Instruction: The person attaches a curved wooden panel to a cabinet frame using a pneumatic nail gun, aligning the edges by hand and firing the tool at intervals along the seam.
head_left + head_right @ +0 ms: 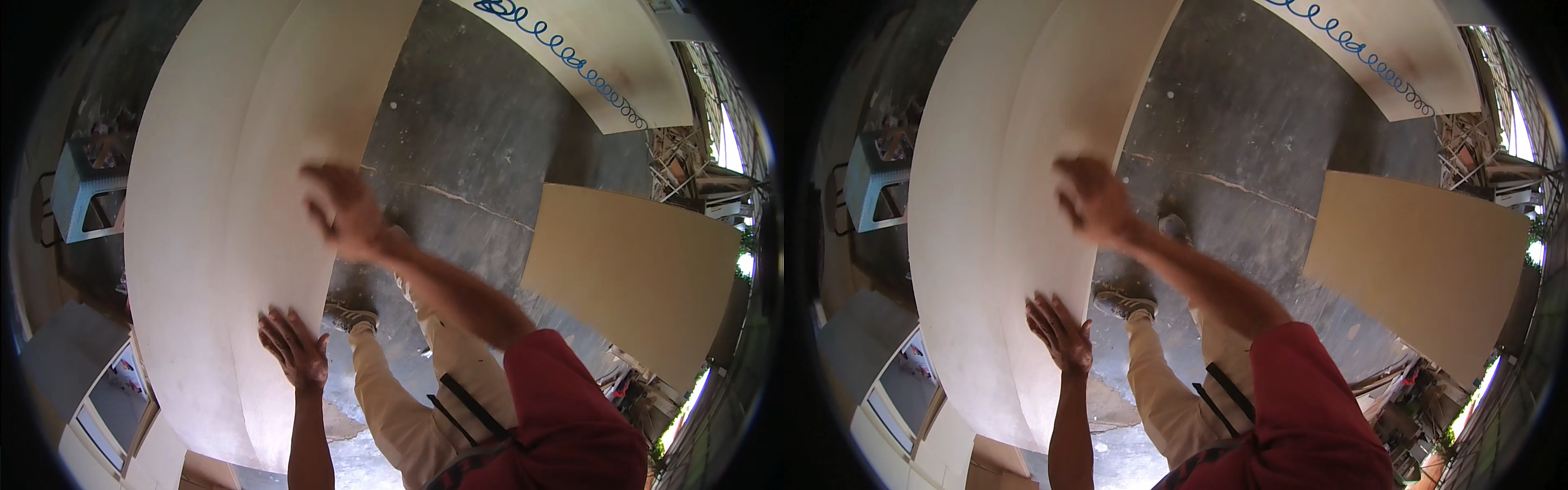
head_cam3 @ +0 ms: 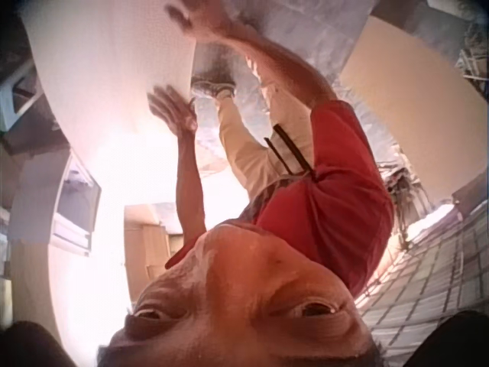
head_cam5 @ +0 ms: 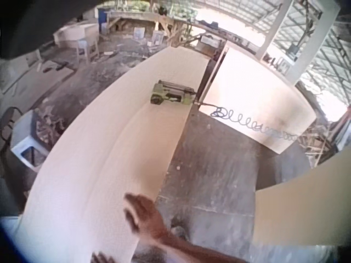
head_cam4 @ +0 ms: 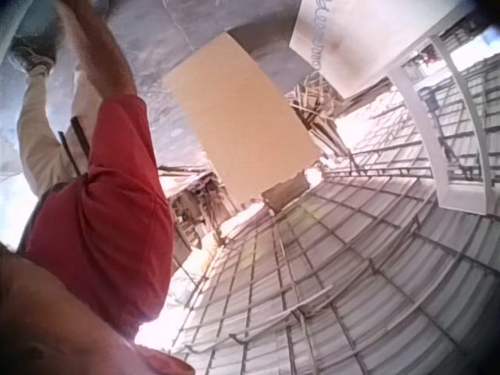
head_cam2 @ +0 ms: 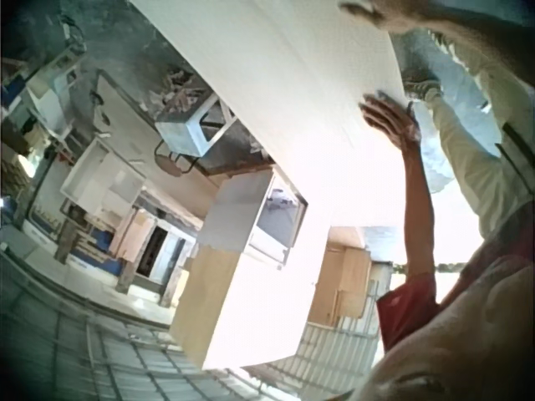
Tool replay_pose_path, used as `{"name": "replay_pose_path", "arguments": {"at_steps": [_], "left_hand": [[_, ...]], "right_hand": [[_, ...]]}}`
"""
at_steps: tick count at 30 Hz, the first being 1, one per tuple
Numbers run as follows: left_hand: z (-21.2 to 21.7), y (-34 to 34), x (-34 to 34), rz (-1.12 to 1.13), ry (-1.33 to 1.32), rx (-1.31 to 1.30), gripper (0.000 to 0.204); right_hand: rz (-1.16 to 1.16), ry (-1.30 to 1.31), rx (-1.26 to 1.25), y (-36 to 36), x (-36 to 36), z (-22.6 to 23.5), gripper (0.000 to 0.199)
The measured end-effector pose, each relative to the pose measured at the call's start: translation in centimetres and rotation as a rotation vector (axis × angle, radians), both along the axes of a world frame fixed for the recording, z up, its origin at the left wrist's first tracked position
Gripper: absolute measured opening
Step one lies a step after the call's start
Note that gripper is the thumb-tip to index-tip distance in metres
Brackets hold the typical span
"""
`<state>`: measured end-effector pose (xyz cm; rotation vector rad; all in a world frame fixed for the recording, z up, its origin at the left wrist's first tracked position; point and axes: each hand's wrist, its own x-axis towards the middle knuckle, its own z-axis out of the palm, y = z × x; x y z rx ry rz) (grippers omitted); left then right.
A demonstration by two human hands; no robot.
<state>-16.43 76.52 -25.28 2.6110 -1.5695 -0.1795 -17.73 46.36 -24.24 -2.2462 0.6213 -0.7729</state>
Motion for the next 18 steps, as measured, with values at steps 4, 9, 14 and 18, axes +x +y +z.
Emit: {"name": "replay_pose_path", "arguments": {"at_steps": [4,9,14,18], "left_hand": [[0.0,-0.1,-0.1,0.009,0.012,0.019,0.070],[0.2,-0.7,-0.2,0.000,0.020,0.003,0.069],[0.1,0.5,0.0,0.021,-0.012,0.025,0.070],[0.4,0.3,0.1,0.028,-0.016,0.040,0.070]], "right_hand": [[-0.287,0.021,-0.324,-19.3,4.0,1.4,0.030],[-0.261,0.510,-0.480,-36.2,11.0,2.9,0.060],[-0.242,0.613,-0.557,-41.4,15.0,-2.7,0.059],[-0.202,0.784,-0.577,-46.5,16.5,-5.1,0.058]]}}
